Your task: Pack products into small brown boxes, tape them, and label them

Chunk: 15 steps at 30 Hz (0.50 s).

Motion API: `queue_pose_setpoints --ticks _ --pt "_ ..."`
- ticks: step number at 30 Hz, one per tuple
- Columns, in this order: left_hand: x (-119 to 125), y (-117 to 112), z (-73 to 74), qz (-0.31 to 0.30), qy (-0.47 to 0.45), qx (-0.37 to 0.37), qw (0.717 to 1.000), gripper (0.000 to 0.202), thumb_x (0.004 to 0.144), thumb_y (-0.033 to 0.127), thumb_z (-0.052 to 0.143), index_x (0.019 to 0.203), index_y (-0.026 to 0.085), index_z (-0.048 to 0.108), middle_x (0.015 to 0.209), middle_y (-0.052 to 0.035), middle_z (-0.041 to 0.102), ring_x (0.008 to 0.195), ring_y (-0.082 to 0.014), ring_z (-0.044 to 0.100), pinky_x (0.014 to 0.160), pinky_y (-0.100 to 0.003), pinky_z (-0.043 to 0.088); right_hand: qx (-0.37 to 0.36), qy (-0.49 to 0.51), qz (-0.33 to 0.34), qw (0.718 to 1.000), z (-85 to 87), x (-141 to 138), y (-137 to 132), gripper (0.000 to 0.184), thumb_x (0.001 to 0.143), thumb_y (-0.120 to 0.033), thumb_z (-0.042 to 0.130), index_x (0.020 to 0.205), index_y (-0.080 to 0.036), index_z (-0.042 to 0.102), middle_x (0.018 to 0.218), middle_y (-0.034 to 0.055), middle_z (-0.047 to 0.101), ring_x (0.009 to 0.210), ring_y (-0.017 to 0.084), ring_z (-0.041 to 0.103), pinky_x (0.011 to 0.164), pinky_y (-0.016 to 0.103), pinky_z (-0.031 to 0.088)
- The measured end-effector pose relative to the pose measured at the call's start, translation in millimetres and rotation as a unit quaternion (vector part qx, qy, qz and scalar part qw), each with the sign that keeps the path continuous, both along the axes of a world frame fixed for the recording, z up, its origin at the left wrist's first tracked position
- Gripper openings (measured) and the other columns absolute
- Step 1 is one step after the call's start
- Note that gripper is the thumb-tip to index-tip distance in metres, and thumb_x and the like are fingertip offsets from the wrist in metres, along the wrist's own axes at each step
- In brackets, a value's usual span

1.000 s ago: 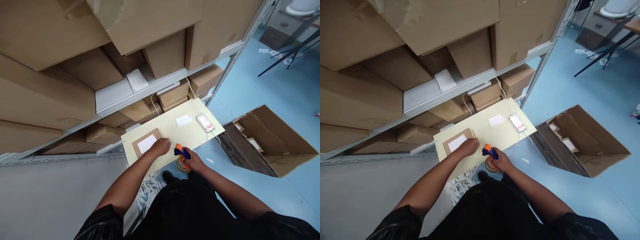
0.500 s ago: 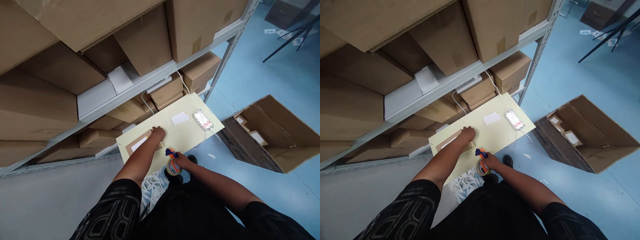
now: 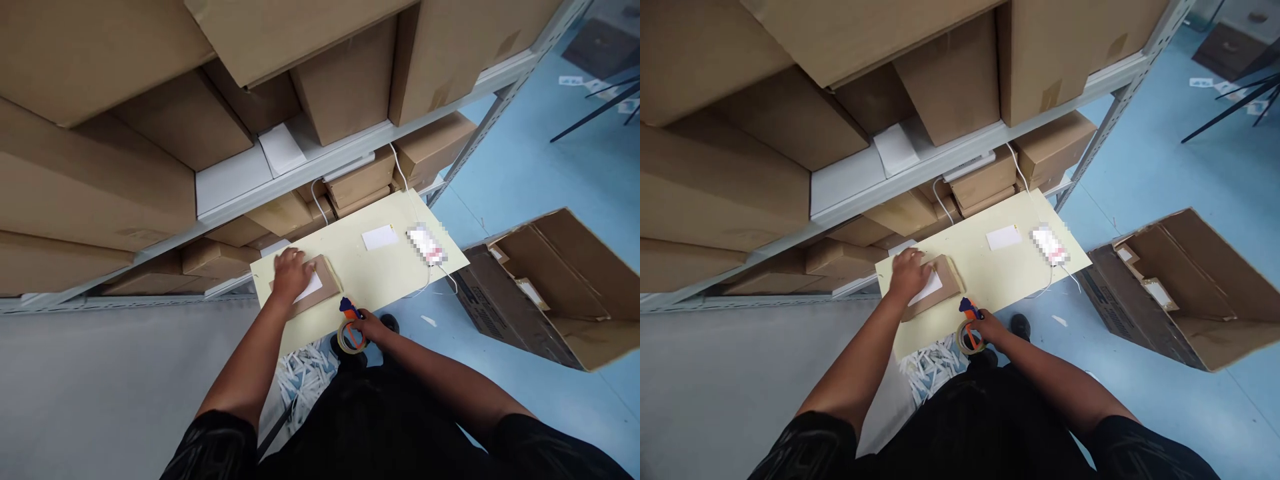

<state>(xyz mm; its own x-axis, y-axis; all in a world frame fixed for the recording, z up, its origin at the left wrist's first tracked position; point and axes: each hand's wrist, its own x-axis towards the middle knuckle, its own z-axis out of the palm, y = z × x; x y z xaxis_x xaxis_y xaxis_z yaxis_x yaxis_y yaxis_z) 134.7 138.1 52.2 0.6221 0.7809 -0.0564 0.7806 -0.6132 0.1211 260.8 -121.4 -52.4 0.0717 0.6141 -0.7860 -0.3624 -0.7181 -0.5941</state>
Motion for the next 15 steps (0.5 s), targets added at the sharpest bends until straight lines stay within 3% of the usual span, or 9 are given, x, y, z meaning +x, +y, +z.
queue_pose_setpoints --ticks 1,3,5,7,9,11,13,15 --pt "-27.3 -0.2 -1.9 0.045 0.004 -0.005 0.999 0.05 0.097 0.048 0.051 0.133 0.014 0.059 0.151 -0.0201 0.047 0.145 -0.0371 0.035 0.12 -0.055 0.025 -0.002 0.005 -0.008 1.0 0.4 -3.7 0.9 0.039 0.065 -0.025 0.069 0.103 -0.021 0.064 0.07 -0.0015 0.06 0.065 0.016 0.055 0.055 0.025 0.041" --pt "-78.3 -6.2 -9.6 0.082 0.027 -0.091 0.992 0.062 0.097 0.054 0.048 0.143 0.012 0.052 0.157 -0.0209 0.042 0.146 -0.0354 0.037 0.118 -0.049 0.034 -0.005 0.012 -0.01 1.0 2.8 -10.4 5.3 0.036 0.065 -0.025 0.069 0.1 -0.021 0.064 0.066 -0.0023 0.058 0.063 0.016 0.054 0.055 0.025 0.04" --pt "-118.4 -21.8 -16.9 0.084 0.021 -0.147 0.985 0.071 0.098 0.058 0.044 0.153 0.013 0.04 0.16 -0.0193 0.038 0.149 -0.0324 0.036 0.118 -0.045 0.036 -0.012 0.014 -0.009 1.0 5.9 -14.1 13.9 0.035 0.067 -0.029 0.067 0.1 -0.021 0.062 0.064 -0.0032 0.056 0.061 0.015 0.053 0.054 0.025 0.039" --pt "-144.8 -46.7 -19.1 0.069 0.025 -0.155 0.985 0.084 0.092 0.064 0.053 0.158 0.016 0.032 0.163 -0.0186 0.034 0.15 -0.0334 0.035 0.117 -0.044 0.037 -0.02 0.008 -0.004 1.0 8.3 -12.2 27.9 0.034 0.069 -0.032 0.066 0.101 -0.021 0.061 0.063 -0.0039 0.054 0.058 0.015 0.052 0.052 0.024 0.038" --pt "-158.1 -76.5 -15.9 0.042 0.046 -0.151 0.987 0.098 0.083 0.067 0.065 0.16 0.019 0.03 0.157 -0.0185 0.041 0.144 -0.0357 0.042 0.114 -0.045 0.04 -0.023 -0.007 0.005 1.0 9.3 -3.8 47.8 0.034 0.07 -0.034 0.065 0.102 -0.022 0.06 0.063 -0.0044 0.053 0.055 0.014 0.05 0.051 0.024 0.036" --pt "-160.2 -104.3 -11.8 0.026 0.068 -0.126 0.989 0.099 0.077 0.066 0.072 0.157 0.02 0.036 0.147 -0.0182 0.053 0.135 -0.0378 0.05 0.111 -0.049 0.041 -0.018 -0.025 0.022 0.999 9.5 9.4 72.9 0.032 0.07 -0.033 0.067 0.099 -0.021 0.061 0.062 -0.0043 0.053 0.054 0.013 0.048 0.051 0.024 0.034" --pt "-153.0 -123.9 -11.9 0.024 0.069 -0.075 0.994 0.094 0.075 0.063 0.076 0.153 0.02 0.044 0.15 -0.0195 0.05 0.142 -0.0405 0.042 0.116 -0.053 0.034 -0.009 -0.042 0.05 0.998 10.0 23.5 100.7 0.029 0.067 -0.031 0.072 0.093 -0.019 0.064 0.06 -0.004 0.052 0.054 0.012 0.046 0.051 0.023 0.031" --pt "-139.6 -133.0 -18.3 0.004 0.058 -0.039 0.998 0.092 0.077 0.063 0.075 0.153 0.022 0.045 0.162 -0.0182 0.036 0.152 -0.0418 0.025 0.121 -0.056 0.025 0.0 -0.058 0.084 0.995 11.6 34.6 127.4 0.027 0.063 -0.026 0.076 0.088 -0.018 0.066 0.057 -0.0035 0.052 0.054 0.012 0.045 0.051 0.024 0.029"
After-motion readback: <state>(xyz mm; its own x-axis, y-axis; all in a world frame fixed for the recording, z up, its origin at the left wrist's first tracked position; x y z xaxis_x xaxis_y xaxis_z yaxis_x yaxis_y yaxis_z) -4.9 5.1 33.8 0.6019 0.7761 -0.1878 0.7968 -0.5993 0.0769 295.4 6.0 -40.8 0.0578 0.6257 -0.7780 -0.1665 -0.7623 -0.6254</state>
